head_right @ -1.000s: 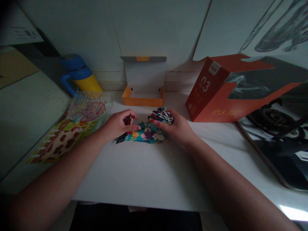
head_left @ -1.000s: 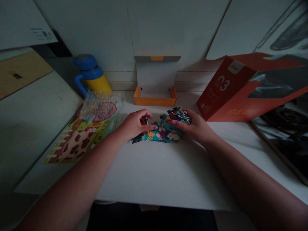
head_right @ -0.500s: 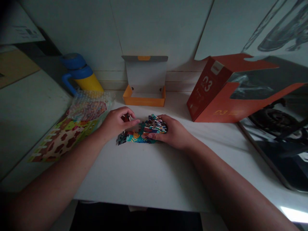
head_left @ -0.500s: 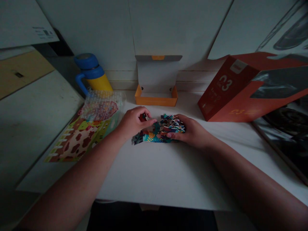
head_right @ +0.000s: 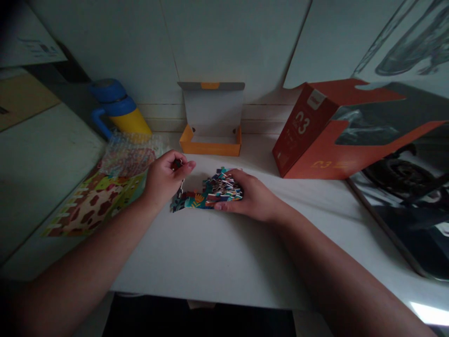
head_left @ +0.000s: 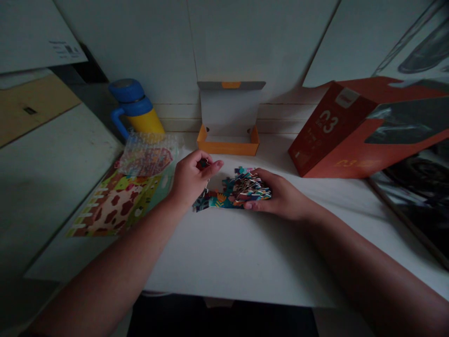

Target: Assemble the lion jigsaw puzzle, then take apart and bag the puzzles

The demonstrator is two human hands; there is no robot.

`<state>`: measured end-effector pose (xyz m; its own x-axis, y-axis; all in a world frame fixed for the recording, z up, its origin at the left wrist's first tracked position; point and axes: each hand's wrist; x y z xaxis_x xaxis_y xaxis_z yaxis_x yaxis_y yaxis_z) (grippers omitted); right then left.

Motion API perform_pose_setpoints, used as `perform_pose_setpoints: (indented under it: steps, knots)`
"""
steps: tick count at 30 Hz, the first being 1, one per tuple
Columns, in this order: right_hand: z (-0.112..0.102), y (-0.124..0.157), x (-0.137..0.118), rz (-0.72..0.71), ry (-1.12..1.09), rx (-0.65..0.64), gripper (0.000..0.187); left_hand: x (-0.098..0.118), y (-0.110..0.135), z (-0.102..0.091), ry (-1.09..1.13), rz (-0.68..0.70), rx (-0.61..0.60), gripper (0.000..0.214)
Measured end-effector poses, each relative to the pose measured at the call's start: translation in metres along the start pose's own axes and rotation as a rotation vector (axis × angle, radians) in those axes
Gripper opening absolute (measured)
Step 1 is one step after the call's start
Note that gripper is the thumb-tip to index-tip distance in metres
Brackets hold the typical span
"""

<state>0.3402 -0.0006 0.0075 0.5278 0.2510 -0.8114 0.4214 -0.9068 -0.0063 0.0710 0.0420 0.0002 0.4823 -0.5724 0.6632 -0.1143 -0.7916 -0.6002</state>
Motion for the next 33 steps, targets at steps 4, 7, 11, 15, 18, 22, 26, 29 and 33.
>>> perform_pose_setpoints:
  steps: [4, 7, 11, 15, 18, 22, 26, 29, 33]
  knots:
    - [0.011, 0.006, -0.02, -0.135, -0.009, -0.025, 0.063, 0.012, 0.002, 0.003, 0.005, -0.035, 0.122, 0.033]
    - [0.025, 0.008, -0.033, -0.182, -0.028, -0.037, 0.062, 0.02, 0.007, 0.01, 0.143, -0.085, 0.136, 0.034]
    - [0.037, 0.009, -0.036, -0.13, -0.058, -0.034, 0.064, 0.023, 0.011, 0.021, 0.338, -0.184, 0.108, 0.038]
    - [0.038, 0.007, -0.025, 0.041, -0.056, 0.114, 0.078, 0.022, 0.009, 0.029, 0.607, -0.334, 0.142, 0.039]
    - [0.034, 0.002, -0.015, 0.124, -0.119, 0.137, 0.083, 0.024, 0.009, 0.034, 0.825, -0.438, 0.114, 0.037]
    - [0.03, -0.001, -0.009, 0.157, -0.146, 0.012, 0.073, 0.028, 0.012, 0.038, 0.923, -0.456, 0.074, 0.031]
    - [0.029, -0.001, -0.013, 0.143, -0.137, -0.033, 0.071, 0.031, 0.014, 0.037, 1.079, -0.492, 0.102, 0.029]
    - [0.03, -0.001, -0.016, 0.126, -0.061, -0.035, 0.069, 0.033, 0.014, 0.035, 1.136, -0.515, 0.098, 0.026]
    - [0.031, -0.002, -0.016, 0.112, 0.103, 0.038, 0.069, 0.03, 0.012, 0.033, 1.137, -0.479, 0.091, 0.021]
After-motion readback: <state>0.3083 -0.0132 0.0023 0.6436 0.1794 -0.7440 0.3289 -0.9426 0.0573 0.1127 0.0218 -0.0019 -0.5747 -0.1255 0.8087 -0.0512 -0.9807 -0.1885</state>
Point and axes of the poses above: each hand's wrist, its own y-axis away from the middle knuckle, its own z-axis out of the palm, x = y × z, and after that the axes turned 9 degrees about z, right-handed
